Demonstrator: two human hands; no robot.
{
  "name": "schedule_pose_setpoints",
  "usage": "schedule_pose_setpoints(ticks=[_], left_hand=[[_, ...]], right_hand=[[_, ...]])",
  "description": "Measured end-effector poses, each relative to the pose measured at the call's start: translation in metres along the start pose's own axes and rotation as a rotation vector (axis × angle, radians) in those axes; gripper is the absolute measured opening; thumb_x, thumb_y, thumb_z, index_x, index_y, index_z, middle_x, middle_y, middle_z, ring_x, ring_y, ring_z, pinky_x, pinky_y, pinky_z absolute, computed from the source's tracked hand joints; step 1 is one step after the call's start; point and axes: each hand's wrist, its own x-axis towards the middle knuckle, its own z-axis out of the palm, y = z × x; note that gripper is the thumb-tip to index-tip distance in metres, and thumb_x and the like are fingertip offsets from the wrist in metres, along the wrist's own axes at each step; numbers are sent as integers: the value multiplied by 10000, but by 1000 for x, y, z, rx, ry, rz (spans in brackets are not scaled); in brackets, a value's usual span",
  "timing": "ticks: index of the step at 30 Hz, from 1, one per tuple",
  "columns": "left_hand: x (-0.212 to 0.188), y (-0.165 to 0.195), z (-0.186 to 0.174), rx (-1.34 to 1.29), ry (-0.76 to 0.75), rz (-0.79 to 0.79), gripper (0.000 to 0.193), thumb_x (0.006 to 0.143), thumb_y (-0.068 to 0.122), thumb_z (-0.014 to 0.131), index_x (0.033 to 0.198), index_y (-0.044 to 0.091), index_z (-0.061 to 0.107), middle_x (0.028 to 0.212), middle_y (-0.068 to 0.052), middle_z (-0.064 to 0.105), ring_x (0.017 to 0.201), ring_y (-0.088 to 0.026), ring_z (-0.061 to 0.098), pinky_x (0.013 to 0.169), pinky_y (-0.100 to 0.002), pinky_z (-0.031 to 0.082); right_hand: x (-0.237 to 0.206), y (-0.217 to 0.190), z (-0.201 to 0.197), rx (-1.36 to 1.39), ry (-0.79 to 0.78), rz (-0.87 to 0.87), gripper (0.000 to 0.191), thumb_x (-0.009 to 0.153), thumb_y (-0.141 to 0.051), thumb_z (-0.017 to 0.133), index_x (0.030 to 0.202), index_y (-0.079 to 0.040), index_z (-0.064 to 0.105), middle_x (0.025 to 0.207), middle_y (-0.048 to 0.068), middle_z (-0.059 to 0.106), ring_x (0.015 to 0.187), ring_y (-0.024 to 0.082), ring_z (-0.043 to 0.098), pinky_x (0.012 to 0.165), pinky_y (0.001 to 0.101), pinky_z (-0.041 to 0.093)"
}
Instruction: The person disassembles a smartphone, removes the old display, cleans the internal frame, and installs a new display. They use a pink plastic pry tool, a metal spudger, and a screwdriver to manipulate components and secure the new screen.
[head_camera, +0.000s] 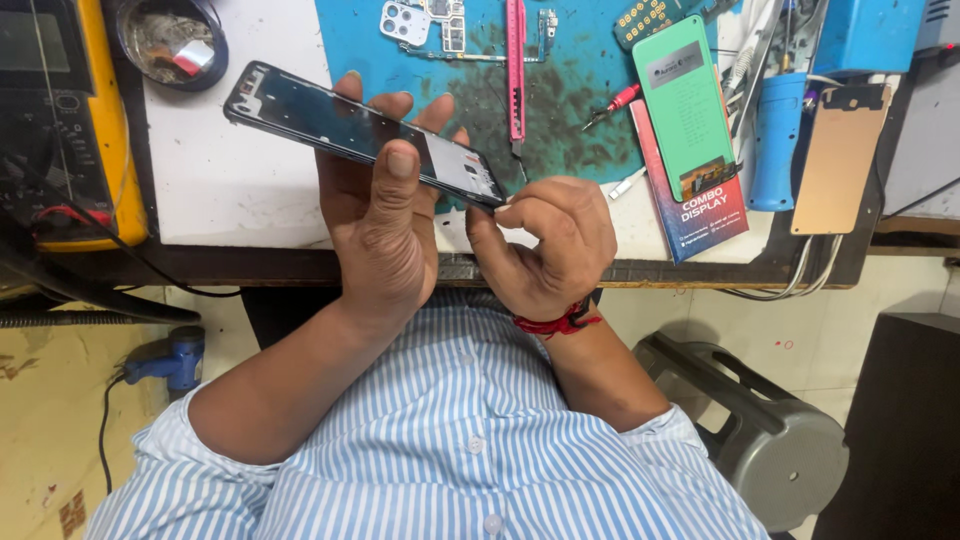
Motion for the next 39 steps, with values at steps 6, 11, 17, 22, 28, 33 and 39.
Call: schedule_pose_setpoints(ticks=[6,11,17,22,28,33,39], left_hand=[[-15,12,-15,-38,61,-32,570,1118,123,667,1556,133,302,1381,-69,514,1390,-302,561,1177,-520,538],[-25,17,-24,28,10,-30,633,1102,-7,658,1576,134,262,1405,-81,487,1406,-274,540,1195,-501,532],[-35,15,-31,58,-43,-20,736,1065,-72,684,1598,156,231,1441,-81,455,1379,-249,514,1190,-477,536],[-43,7,-34,214,-100,59,857,1043,-130,732,1616,192,183,1446,-55,434,1358,-209,500,1176,-422,522],[-44,5,-34,206,-144,129,745,1098,116,724,1603,197,183,1386,-36,445,1340,-189,491,1149,-394,489],[-43,7,-36,147,-125,102,625,1156,352,618,1577,154,200,1367,-36,469,1409,-203,469,1207,-409,439],[-43,-8,-35,283,-115,168,647,1148,342,657,1580,131,223,1362,-26,494,1416,-195,478,1276,-401,371]], right_hand=[[-18,-13,17,21,39,36,419,773,17,932,972,-93,581,957,76,655,873,249,672,701,333,515],[-28,-19,25,71,50,21,420,739,48,910,948,-93,574,920,90,657,833,247,675,667,324,515],[-39,-20,29,93,74,-4,419,765,49,907,946,-87,555,916,91,649,855,258,677,684,328,523],[-46,-15,27,85,53,14,421,766,19,925,947,-81,559,930,92,656,851,257,669,681,334,511],[-46,-24,14,-45,36,-15,400,799,-12,932,983,-97,587,931,68,633,868,260,611,780,385,475],[-35,-33,4,-148,-47,-14,323,833,-24,909,1028,-94,662,959,63,645,888,270,606,792,391,457],[-24,-35,-2,-103,-104,10,246,852,-41,893,1003,-78,702,970,61,676,899,256,641,756,350,490]])
